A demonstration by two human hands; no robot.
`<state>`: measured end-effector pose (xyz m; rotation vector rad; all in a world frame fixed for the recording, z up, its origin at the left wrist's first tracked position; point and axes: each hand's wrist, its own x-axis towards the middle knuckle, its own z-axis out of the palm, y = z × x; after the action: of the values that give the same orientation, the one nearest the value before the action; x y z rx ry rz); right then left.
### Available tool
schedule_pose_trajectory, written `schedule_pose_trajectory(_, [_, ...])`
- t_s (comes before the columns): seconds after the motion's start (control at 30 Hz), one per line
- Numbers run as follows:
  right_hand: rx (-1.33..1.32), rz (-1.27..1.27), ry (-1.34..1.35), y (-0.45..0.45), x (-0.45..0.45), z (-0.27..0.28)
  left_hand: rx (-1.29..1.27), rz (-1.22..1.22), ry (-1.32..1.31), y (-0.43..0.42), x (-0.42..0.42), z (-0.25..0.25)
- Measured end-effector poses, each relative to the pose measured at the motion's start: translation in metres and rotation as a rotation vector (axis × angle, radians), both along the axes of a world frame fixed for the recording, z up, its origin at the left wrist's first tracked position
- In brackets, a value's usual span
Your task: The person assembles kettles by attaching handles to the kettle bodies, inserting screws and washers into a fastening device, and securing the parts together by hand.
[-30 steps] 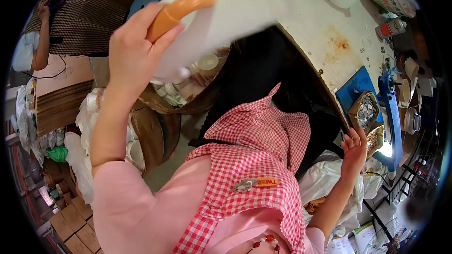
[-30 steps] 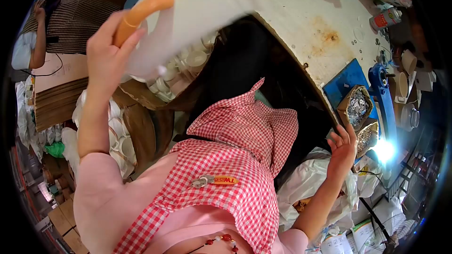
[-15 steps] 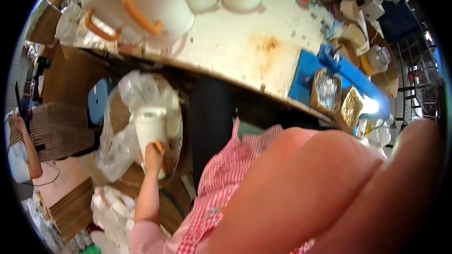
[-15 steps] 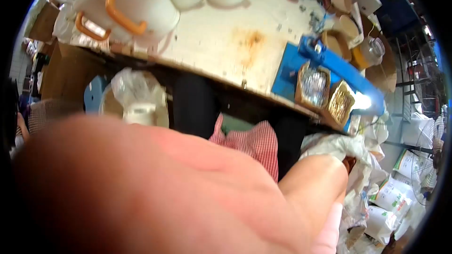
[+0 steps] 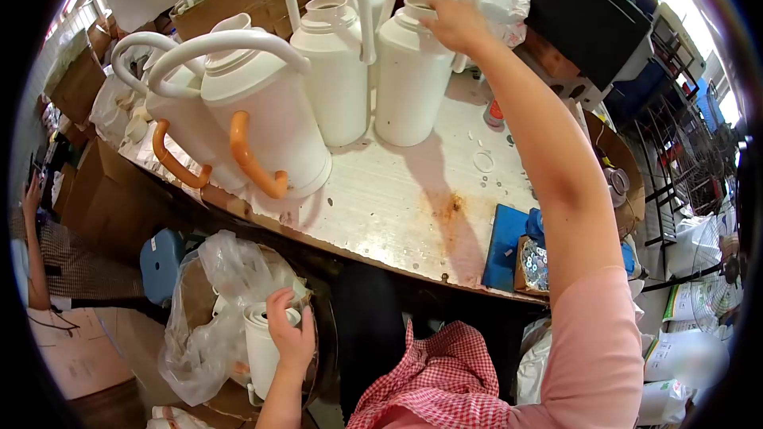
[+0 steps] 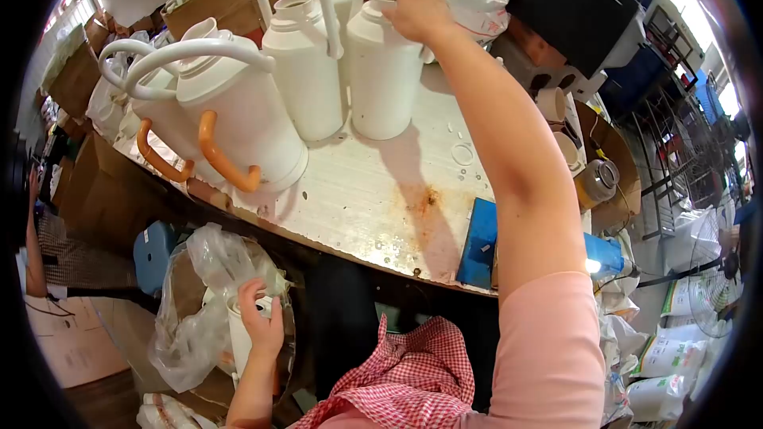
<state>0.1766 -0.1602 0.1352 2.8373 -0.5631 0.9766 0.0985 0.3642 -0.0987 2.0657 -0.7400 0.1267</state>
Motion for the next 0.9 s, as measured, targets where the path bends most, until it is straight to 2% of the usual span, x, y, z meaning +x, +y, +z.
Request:
schedule_pose_trajectory(0.1, [-0.139,0.015,0.071,0.016,-0.018,0.0,-0.056,-0.076,-0.076,-0.015,-0.007,0.021])
schedule_pose_trajectory(0.17, [-0.068,0.109,-0.237,0.015,-0.038,-0.018,-0.1,-0.158,-0.045,-0.016,-0.012,0.027])
schedule_pose_trajectory(0.23, [-0.109,0.164,-0.392,0.035,-0.08,-0.01,-0.154,-0.163,-0.123,-0.024,-0.016,0.039])
schedule_pose_trajectory(0.27, [-0.118,0.19,-0.424,0.053,-0.103,0.007,-0.193,-0.184,-0.201,-0.03,-0.014,0.05])
schedule_pose_trajectory(0.3, [0.003,0.185,-0.338,0.085,-0.13,0.033,-0.233,-0.2,-0.223,-0.035,-0.012,0.067])
schedule_pose_trajectory(0.33, [0.186,0.447,-0.425,0.098,-0.146,0.046,-0.317,-0.209,-0.231,-0.042,-0.012,0.089])
schedule_pose_trajectory(0.37, [0.284,0.546,-0.331,0.112,-0.165,0.065,-0.398,-0.211,-0.228,-0.047,-0.011,0.102])
schedule_pose_trajectory(0.4, [0.291,0.685,-0.345,0.136,-0.176,0.074,-0.457,-0.223,-0.1,-0.05,-0.015,0.119])
schedule_pose_trajectory(0.43, [0.443,0.831,-0.357,0.156,-0.181,0.068,-0.516,-0.232,-0.05,-0.055,-0.017,0.134])
schedule_pose_trajectory(0.5, [0.607,1.046,-0.181,0.191,-0.194,0.05,-0.699,-0.343,0.198,-0.062,-0.035,0.155])
schedule_pose_trajectory(0.57, [0.632,1.045,0.209,0.218,-0.209,0.014,-0.825,-0.454,0.638,-0.059,-0.065,0.156])
schedule_pose_trajectory(0.6, [0.691,0.939,0.195,0.239,-0.22,-0.014,-0.685,-0.36,0.575,-0.053,-0.072,0.143])
schedule_pose_trajectory(0.63, [0.746,0.833,0.173,0.257,-0.231,-0.043,-0.882,-0.347,0.907,-0.045,-0.077,0.129])
schedule_pose_trajectory(0.7, [0.957,0.768,-0.091,0.268,-0.262,-0.094,-0.844,0.018,0.849,-0.022,-0.082,0.11])
schedule_pose_trajectory(0.77, [1.452,0.691,0.07,0.275,-0.315,-0.149,-0.949,0.215,0.709,0.013,-0.071,0.089])
schedule_pose_trajectory(0.8, [1.365,0.666,0.223,0.283,-0.332,-0.174,-0.874,0.297,0.723,0.028,-0.067,0.079])
schedule_pose_trajectory(0.83, [1.298,0.63,0.379,0.298,-0.35,-0.189,-0.923,0.291,0.792,0.037,-0.066,0.071])
schedule_pose_trajectory(0.87, [1.294,0.571,0.407,0.311,-0.359,-0.186,-0.842,0.231,0.837,0.05,-0.061,0.052])
schedule_pose_trajectory(0.9, [1.285,0.524,0.436,0.316,-0.363,-0.181,-0.657,0.271,0.761,0.053,-0.063,0.054])
